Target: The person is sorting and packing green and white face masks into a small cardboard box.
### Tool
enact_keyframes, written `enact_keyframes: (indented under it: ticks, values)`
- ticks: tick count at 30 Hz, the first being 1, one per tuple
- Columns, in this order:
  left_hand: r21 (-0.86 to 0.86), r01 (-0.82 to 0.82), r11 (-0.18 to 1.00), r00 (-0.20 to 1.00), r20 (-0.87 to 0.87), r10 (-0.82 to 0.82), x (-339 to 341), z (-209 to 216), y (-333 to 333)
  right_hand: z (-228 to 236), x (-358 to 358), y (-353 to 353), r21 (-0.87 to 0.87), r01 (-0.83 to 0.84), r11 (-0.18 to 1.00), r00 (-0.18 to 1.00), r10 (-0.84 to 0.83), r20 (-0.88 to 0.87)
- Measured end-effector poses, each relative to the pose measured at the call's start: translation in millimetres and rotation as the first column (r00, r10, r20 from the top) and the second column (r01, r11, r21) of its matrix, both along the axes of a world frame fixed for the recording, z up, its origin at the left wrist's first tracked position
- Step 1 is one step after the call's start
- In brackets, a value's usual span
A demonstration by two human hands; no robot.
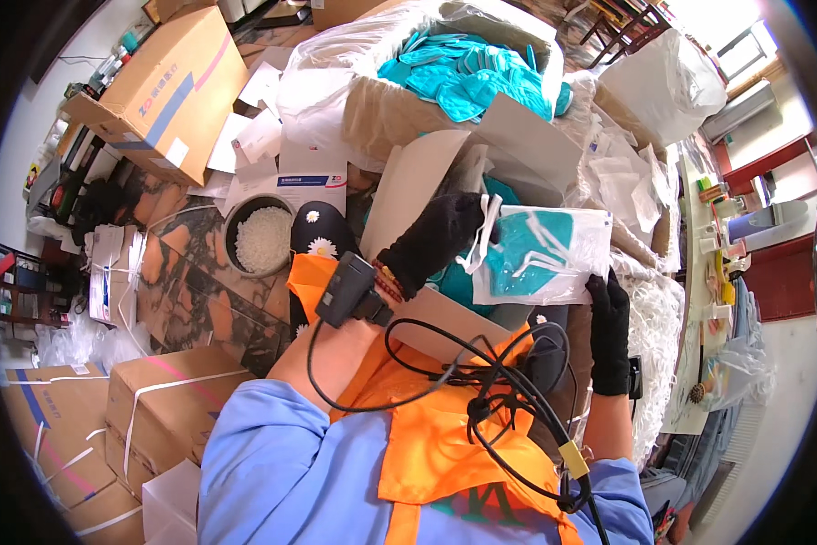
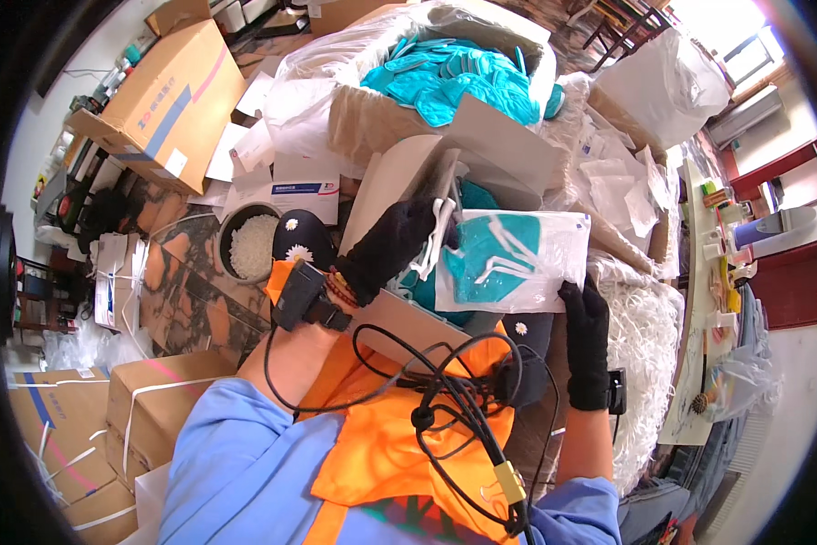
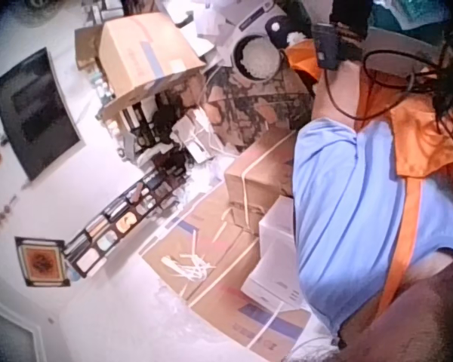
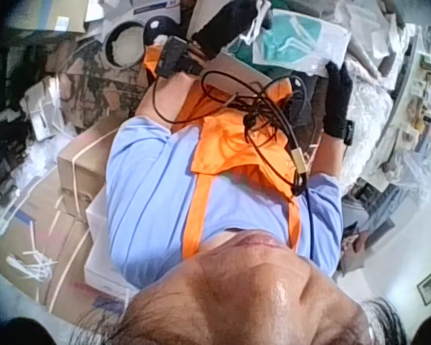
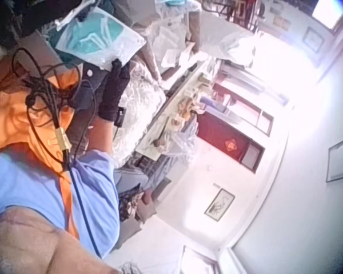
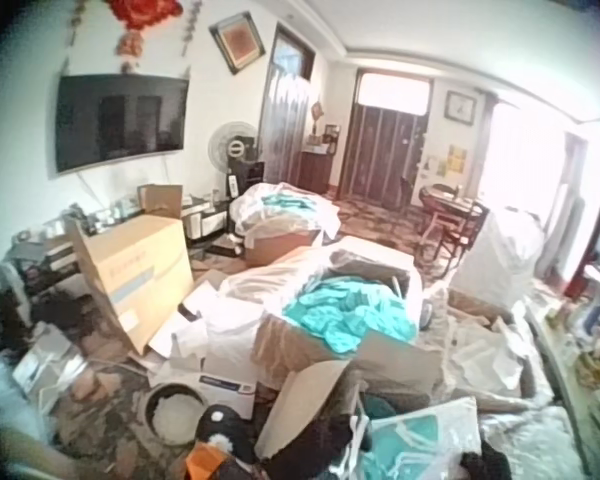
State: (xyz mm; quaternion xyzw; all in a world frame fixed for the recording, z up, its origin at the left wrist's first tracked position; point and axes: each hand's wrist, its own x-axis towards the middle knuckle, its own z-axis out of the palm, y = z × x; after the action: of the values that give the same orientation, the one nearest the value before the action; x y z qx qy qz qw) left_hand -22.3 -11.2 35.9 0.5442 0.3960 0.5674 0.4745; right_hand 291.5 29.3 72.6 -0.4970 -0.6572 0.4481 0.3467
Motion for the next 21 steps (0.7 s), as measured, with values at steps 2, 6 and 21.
enact_keyframes:
  ticks: [2, 6, 21]
  values:
    - [0.353, -0.162, 0.922, 0.803, -0.495, 0.331, 0, -8, 1, 5, -4, -1, 0.062, -0.018, 0.998, 0.999, 0.015, 0.044]
    - [0.649, -0.287, 0.704, 0.446, -0.56, 0.699, 4, -31, 13, 7, 1, -3, 0.088, -0.051, 0.995, 0.995, 0.043, 0.091]
    - [0.515, -0.356, 0.78, 0.601, -0.513, 0.613, -6, -66, 38, 4, 63, -8, -0.169, 0.091, 0.981, 0.918, -0.148, -0.367]
